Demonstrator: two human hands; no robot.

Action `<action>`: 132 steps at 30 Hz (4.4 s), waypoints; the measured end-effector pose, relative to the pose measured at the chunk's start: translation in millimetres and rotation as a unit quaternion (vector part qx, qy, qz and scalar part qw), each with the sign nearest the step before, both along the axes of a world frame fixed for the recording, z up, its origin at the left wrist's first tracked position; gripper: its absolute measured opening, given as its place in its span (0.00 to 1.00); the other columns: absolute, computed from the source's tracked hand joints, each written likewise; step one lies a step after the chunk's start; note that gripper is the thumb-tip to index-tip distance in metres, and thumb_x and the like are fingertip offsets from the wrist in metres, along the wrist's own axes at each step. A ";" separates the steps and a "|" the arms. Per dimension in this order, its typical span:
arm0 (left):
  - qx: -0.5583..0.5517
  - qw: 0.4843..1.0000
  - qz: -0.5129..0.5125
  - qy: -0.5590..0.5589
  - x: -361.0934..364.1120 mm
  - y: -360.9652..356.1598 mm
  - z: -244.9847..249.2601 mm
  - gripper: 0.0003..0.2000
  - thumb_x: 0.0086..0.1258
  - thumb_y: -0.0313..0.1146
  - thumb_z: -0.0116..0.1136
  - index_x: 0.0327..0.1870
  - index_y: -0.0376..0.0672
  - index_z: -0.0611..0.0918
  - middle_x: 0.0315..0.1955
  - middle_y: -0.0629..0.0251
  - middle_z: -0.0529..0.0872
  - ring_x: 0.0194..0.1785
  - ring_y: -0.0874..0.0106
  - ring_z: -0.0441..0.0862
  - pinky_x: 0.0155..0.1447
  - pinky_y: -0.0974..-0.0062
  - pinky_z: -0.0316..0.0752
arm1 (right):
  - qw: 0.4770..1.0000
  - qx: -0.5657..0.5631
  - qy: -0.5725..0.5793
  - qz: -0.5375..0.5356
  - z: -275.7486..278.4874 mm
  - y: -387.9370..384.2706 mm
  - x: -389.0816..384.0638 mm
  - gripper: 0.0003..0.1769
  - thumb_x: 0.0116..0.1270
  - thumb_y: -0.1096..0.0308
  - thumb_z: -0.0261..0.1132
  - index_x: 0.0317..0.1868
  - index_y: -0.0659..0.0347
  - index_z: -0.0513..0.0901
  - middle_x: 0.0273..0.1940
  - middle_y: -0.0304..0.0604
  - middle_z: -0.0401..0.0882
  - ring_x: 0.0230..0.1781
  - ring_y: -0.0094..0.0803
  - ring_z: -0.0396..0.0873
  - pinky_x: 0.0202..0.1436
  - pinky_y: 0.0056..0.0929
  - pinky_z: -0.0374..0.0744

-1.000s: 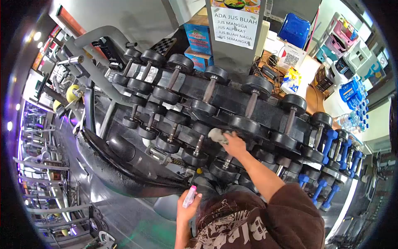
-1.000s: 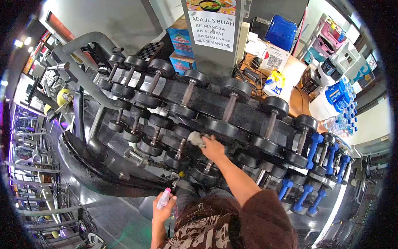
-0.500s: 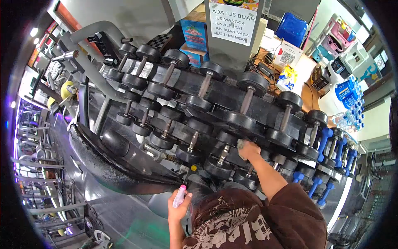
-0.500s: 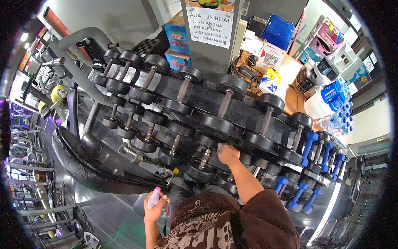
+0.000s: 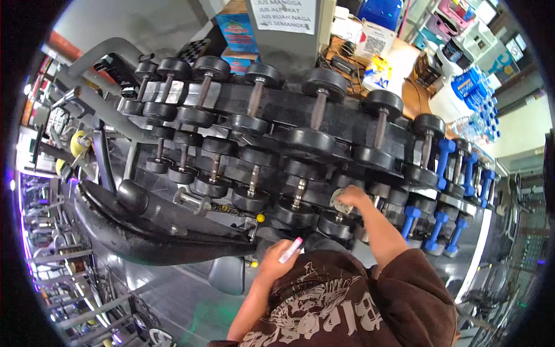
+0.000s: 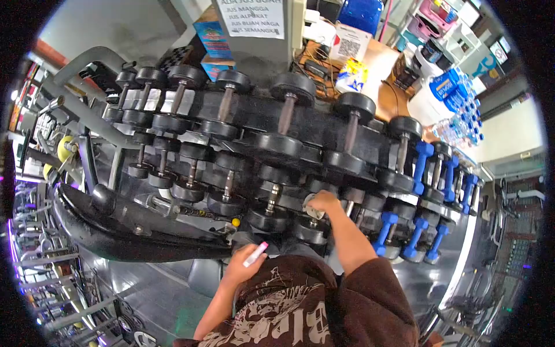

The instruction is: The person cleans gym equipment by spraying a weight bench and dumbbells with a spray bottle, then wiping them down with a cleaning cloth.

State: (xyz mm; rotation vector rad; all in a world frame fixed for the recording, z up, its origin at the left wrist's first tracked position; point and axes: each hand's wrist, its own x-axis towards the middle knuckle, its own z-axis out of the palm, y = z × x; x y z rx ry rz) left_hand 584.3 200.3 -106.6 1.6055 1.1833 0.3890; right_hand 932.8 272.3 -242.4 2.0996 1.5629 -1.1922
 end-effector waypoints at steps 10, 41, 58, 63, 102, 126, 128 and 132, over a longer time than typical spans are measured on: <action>-0.105 0.986 -0.099 0.087 41.3 -15.1 -73.8 0.13 0.66 0.42 0.67 0.37 0.41 0.83 0.36 0.49 0.87 0.43 0.46 0.84 0.45 0.56 0.78 | 0.924 0.146 0.046 -0.350 33.2 -165.1 28.3 0.38 0.58 0.44 0.72 0.57 0.70 0.82 0.50 0.66 0.85 0.56 0.58 0.83 0.61 0.46 0.78; -0.046 0.993 0.110 -0.012 -22.6 -18.0 -21.1 0.09 0.68 0.33 0.70 0.37 0.41 0.81 0.23 0.72 0.80 0.25 0.82 0.76 0.31 0.79 0.71 | 0.977 0.082 -0.079 0.181 -21.4 -143.2 -66.3 0.25 0.72 0.62 0.57 0.68 0.30 0.77 0.63 0.45 0.72 0.63 0.41 0.75 0.61 0.53 0.69; -0.016 0.998 0.065 0.018 -28.1 -28.6 -15.7 0.10 0.67 0.34 0.71 0.40 0.40 0.81 0.23 0.72 0.81 0.25 0.81 0.77 0.31 0.79 0.72 | 0.984 0.118 -0.078 0.104 -35.2 -146.8 -91.4 0.23 0.71 0.61 0.57 0.65 0.33 0.81 0.63 0.46 0.73 0.62 0.44 0.75 0.66 0.56 0.64; -0.038 0.996 0.086 -0.002 -33.6 -32.3 -21.7 0.10 0.67 0.33 0.71 0.40 0.40 0.82 0.24 0.72 0.82 0.26 0.81 0.79 0.31 0.79 0.73 | 0.979 0.060 -0.156 0.116 4.0 -180.9 -45.2 0.26 0.61 0.53 0.64 0.60 0.47 0.84 0.53 0.45 0.79 0.59 0.42 0.77 0.66 0.54 0.62; -0.023 0.993 -0.115 -0.014 53.7 -138.5 21.8 0.16 0.67 0.41 0.70 0.37 0.36 0.80 0.26 0.64 0.81 0.32 0.77 0.74 0.39 0.72 0.73 | 0.927 0.302 -0.037 -0.220 82.9 -305.6 -39.2 0.28 0.60 0.61 0.73 0.62 0.39 0.81 0.57 0.51 0.73 0.61 0.52 0.76 0.60 0.47 0.80; -0.042 0.997 0.039 0.042 103.5 -141.6 35.6 0.11 0.67 0.34 0.71 0.40 0.38 0.81 0.23 0.69 0.82 0.25 0.79 0.79 0.32 0.76 0.75 | 0.985 0.168 0.012 -0.047 16.1 -277.0 41.5 0.36 0.66 0.69 0.60 0.70 0.18 0.72 0.56 0.49 0.73 0.55 0.49 0.83 0.54 0.48 0.82; -0.042 0.998 0.043 0.029 105.2 -137.4 40.9 0.11 0.67 0.34 0.71 0.40 0.38 0.81 0.24 0.70 0.82 0.26 0.79 0.79 0.33 0.77 0.75 | 0.984 0.151 -0.019 -0.089 30.0 -297.0 54.9 0.32 0.65 0.61 0.63 0.70 0.26 0.75 0.57 0.50 0.80 0.50 0.49 0.86 0.55 0.47 0.83; -0.054 0.996 0.063 0.030 96.0 -139.9 36.5 0.11 0.67 0.34 0.71 0.40 0.39 0.81 0.25 0.70 0.82 0.26 0.79 0.80 0.33 0.77 0.76 | 0.984 0.054 -0.071 -0.157 -4.9 -335.3 66.4 0.28 0.65 0.52 0.64 0.66 0.38 0.77 0.51 0.53 0.86 0.53 0.51 0.85 0.58 0.49 0.82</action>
